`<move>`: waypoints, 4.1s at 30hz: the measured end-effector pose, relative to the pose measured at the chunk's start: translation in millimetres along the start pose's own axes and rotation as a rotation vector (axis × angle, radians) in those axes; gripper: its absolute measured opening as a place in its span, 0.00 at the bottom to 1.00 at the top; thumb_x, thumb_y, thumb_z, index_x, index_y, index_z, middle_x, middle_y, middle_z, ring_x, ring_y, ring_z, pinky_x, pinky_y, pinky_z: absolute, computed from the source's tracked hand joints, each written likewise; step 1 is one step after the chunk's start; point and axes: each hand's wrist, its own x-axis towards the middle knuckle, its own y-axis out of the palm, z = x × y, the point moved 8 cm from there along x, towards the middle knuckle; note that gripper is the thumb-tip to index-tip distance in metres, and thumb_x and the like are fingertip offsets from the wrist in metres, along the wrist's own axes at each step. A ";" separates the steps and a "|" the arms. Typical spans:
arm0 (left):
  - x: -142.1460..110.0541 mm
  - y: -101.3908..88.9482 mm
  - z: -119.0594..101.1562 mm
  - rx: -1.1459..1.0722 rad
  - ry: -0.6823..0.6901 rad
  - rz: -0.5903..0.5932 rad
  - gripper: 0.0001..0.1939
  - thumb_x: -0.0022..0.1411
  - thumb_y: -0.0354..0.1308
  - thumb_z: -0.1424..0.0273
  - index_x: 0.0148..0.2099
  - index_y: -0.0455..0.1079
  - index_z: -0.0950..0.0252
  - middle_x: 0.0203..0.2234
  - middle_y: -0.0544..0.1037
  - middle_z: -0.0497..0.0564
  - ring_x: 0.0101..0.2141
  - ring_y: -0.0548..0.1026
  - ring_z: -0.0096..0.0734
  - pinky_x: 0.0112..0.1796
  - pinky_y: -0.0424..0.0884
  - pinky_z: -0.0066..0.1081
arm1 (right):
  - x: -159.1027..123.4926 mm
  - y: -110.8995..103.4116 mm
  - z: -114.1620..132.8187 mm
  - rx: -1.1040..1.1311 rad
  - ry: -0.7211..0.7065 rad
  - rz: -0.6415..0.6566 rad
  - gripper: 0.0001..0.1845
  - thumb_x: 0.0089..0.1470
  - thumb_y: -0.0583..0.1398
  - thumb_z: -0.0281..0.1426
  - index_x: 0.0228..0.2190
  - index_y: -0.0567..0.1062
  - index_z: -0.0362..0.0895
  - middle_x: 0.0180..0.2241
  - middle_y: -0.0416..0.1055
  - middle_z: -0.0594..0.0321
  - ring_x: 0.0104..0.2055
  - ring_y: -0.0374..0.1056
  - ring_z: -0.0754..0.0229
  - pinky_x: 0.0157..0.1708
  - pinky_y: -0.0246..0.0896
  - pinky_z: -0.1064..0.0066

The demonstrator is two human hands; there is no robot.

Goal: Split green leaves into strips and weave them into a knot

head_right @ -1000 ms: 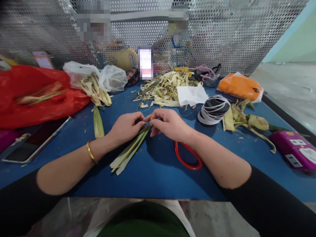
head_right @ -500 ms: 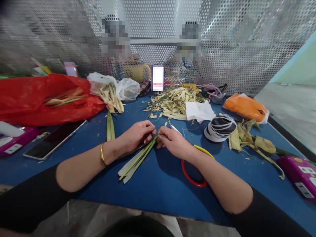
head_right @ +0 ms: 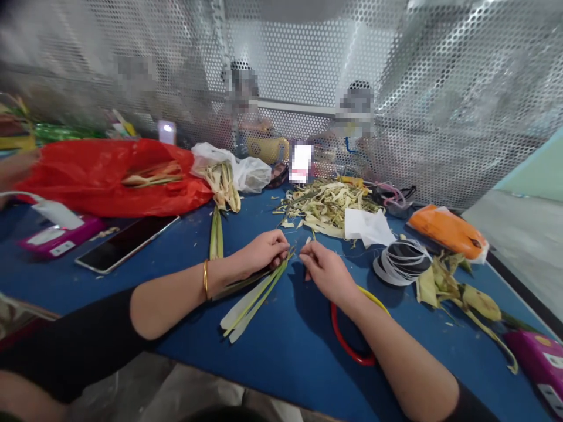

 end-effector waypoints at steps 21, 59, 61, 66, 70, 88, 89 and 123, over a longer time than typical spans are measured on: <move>-0.7 7.4 -4.7 0.034 0.118 0.062 0.05 0.57 0.47 0.74 0.29 0.58 0.64 0.17 0.66 0.42 0.17 0.63 0.20 0.19 0.60 0.21 | -2.4 15.6 16.8 0.394 -0.063 0.097 0.14 0.56 0.55 0.42 0.29 0.67 0.44 0.23 0.71 0.64 0.25 0.66 0.63 0.28 0.59 0.71; -25.8 34.2 -21.9 -0.237 0.075 0.366 0.19 0.51 0.61 0.56 0.33 0.69 0.68 0.29 0.74 0.50 0.26 0.71 0.25 0.29 0.68 0.27 | -10.6 -13.9 27.9 0.394 -0.132 -0.194 0.13 0.54 0.57 0.40 0.24 0.66 0.45 0.20 0.65 0.67 0.24 0.61 0.64 0.27 0.58 0.71; -27.9 36.5 -21.0 -0.251 0.060 0.419 0.17 0.48 0.65 0.61 0.33 0.69 0.69 0.30 0.75 0.51 0.25 0.71 0.23 0.28 0.69 0.27 | -9.9 -11.9 26.0 0.419 -0.115 -0.178 0.12 0.54 0.57 0.40 0.25 0.67 0.45 0.18 0.63 0.69 0.22 0.59 0.65 0.24 0.55 0.73; -25.3 31.0 -15.6 -0.225 -0.008 0.364 0.12 0.48 0.64 0.67 0.33 0.69 0.68 0.25 0.72 0.47 0.20 0.67 0.20 0.22 0.65 0.24 | -9.1 -10.8 23.1 0.420 -0.095 -0.171 0.13 0.54 0.57 0.41 0.27 0.67 0.45 0.15 0.60 0.72 0.18 0.54 0.67 0.21 0.48 0.74; -23.6 27.8 -13.3 -0.132 0.002 0.320 0.07 0.51 0.60 0.67 0.31 0.69 0.67 0.21 0.69 0.44 0.18 0.65 0.19 0.18 0.59 0.22 | -8.4 -8.3 22.7 0.400 -0.100 -0.141 0.13 0.54 0.58 0.40 0.27 0.67 0.44 0.15 0.62 0.71 0.18 0.56 0.67 0.21 0.49 0.73; -22.5 26.8 -9.4 -0.065 -0.011 0.292 0.10 0.55 0.56 0.64 0.28 0.68 0.67 0.19 0.66 0.43 0.17 0.61 0.17 0.17 0.54 0.22 | -6.6 -8.9 23.4 0.337 -0.108 -0.135 0.13 0.53 0.58 0.40 0.27 0.68 0.43 0.16 0.64 0.71 0.19 0.59 0.67 0.23 0.52 0.74; -21.6 26.7 -8.0 -0.078 -0.019 0.287 0.09 0.55 0.56 0.65 0.28 0.67 0.66 0.19 0.66 0.43 0.17 0.62 0.18 0.17 0.55 0.22 | -6.6 -9.1 24.2 0.335 -0.115 -0.136 0.13 0.53 0.58 0.40 0.27 0.68 0.43 0.16 0.64 0.71 0.19 0.59 0.67 0.23 0.52 0.74; -20.4 22.8 1.8 -0.462 -0.201 0.218 0.10 0.44 0.60 0.68 0.28 0.62 0.66 0.19 0.61 0.41 0.15 0.53 0.14 0.17 0.40 0.22 | -20.1 -0.5 53.4 -0.280 -0.466 -0.098 0.08 0.62 0.48 0.28 0.31 0.62 0.46 0.32 0.64 0.61 0.34 0.61 0.61 0.35 0.59 0.70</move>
